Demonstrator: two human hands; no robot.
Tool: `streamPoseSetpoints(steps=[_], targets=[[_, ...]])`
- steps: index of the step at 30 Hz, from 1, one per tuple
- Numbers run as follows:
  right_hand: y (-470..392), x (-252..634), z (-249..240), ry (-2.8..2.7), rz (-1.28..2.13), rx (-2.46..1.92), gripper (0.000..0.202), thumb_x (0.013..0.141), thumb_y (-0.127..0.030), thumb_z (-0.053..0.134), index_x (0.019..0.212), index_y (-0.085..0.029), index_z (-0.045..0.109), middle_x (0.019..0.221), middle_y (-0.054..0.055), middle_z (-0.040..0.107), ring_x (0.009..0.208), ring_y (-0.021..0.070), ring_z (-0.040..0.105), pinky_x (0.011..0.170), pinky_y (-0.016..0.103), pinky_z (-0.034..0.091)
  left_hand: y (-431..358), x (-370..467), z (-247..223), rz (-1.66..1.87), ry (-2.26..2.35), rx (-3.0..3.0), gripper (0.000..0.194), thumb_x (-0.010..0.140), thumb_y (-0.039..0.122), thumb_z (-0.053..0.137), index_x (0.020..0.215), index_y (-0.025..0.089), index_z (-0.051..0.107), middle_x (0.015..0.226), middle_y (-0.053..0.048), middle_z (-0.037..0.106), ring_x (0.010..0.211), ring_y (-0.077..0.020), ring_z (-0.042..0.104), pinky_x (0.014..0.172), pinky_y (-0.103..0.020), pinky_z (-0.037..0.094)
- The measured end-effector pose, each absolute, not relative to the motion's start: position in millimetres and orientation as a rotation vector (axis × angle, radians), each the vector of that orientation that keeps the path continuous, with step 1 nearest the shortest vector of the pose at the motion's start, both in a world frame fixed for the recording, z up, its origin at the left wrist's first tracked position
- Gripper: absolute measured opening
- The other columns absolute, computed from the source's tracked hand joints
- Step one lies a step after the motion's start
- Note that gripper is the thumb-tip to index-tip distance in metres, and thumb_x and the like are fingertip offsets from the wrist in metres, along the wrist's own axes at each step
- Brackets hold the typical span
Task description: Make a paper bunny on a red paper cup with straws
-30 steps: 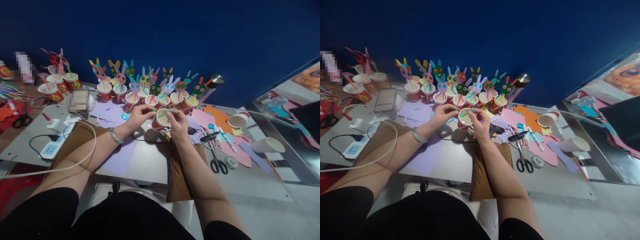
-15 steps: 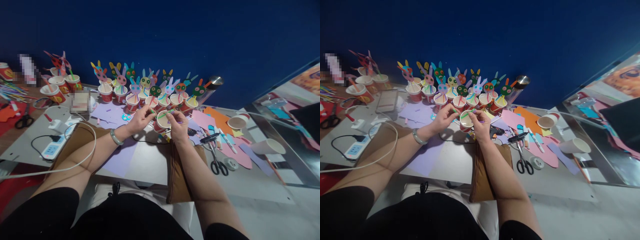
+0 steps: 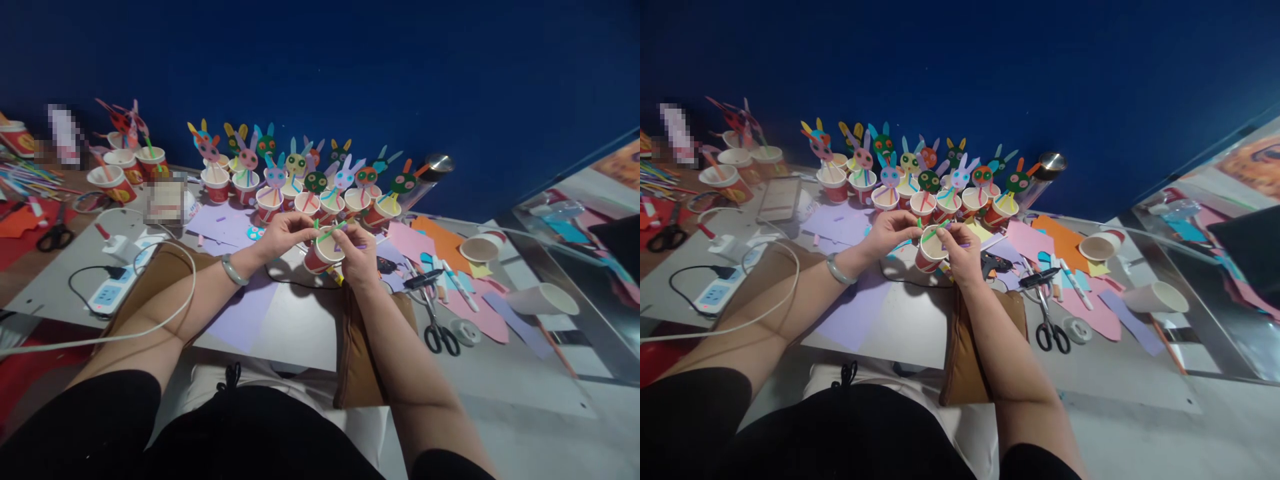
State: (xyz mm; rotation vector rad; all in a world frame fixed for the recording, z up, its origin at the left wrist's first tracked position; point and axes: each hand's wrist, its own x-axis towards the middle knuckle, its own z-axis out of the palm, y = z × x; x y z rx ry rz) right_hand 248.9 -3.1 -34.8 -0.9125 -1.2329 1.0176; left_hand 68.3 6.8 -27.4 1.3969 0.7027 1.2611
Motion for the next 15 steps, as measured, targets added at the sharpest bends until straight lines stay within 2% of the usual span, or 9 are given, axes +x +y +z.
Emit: streamPoseSetpoints(steps=[3, 8, 12, 15], targets=[[-2.9, 249.4, -37.1, -1.258, 1.039, -0.894, 0.039, 0.067, -0.053, 0.088, 0.076, -0.022, 0.066, 0.068, -0.004, 0.068, 0.056, 0.0099, 0.055, 0.057, 0.025, 0.045, 7.1, 67.5, -22.4, 1.207, 0.696, 1.329, 0.052, 0.060, 0.058, 0.091, 0.070, 0.014, 0.065, 0.060, 0.002, 0.062, 0.055, -0.0085, 0.057, 0.057, -0.025, 0.048], [-3.9, 248.8, -38.3, -1.243, 1.077, -0.880, 0.040, 0.066, -0.054, 0.089, 0.076, -0.023, 0.065, 0.070, -0.004, 0.070, 0.056, 0.0103, 0.057, 0.057, 0.025, 0.046, 4.5, 63.4, -18.5, 1.089, 0.683, 1.307, 0.050, 0.066, 0.060, 0.087, 0.067, 0.014, 0.067, 0.053, 0.001, 0.060, 0.048, -0.0080, 0.055, 0.047, -0.022, 0.040], [-4.9, 247.4, -36.9, -1.209, 1.140, -0.852, 0.039, 0.065, -0.052, 0.090, 0.075, -0.022, 0.066, 0.072, -0.003, 0.072, 0.060, 0.0108, 0.060, 0.060, 0.025, 0.049, 5.4, 61.5, -19.9, 1.033, 0.665, 1.234, 0.053, 0.064, 0.063, 0.087, 0.072, 0.013, 0.070, 0.055, 0.001, 0.063, 0.049, -0.0084, 0.057, 0.050, -0.023, 0.043], [-6.3, 246.2, -35.6, -1.213, 1.154, -0.840, 0.039, 0.065, -0.051, 0.091, 0.074, -0.022, 0.066, 0.068, -0.004, 0.070, 0.057, 0.0101, 0.058, 0.058, 0.024, 0.047, 6.3, 62.1, -21.8, 1.032, 0.640, 1.206, 0.050, 0.065, 0.058, 0.089, 0.073, 0.012, 0.071, 0.057, 0.001, 0.063, 0.050, -0.0078, 0.057, 0.050, -0.022, 0.044]])
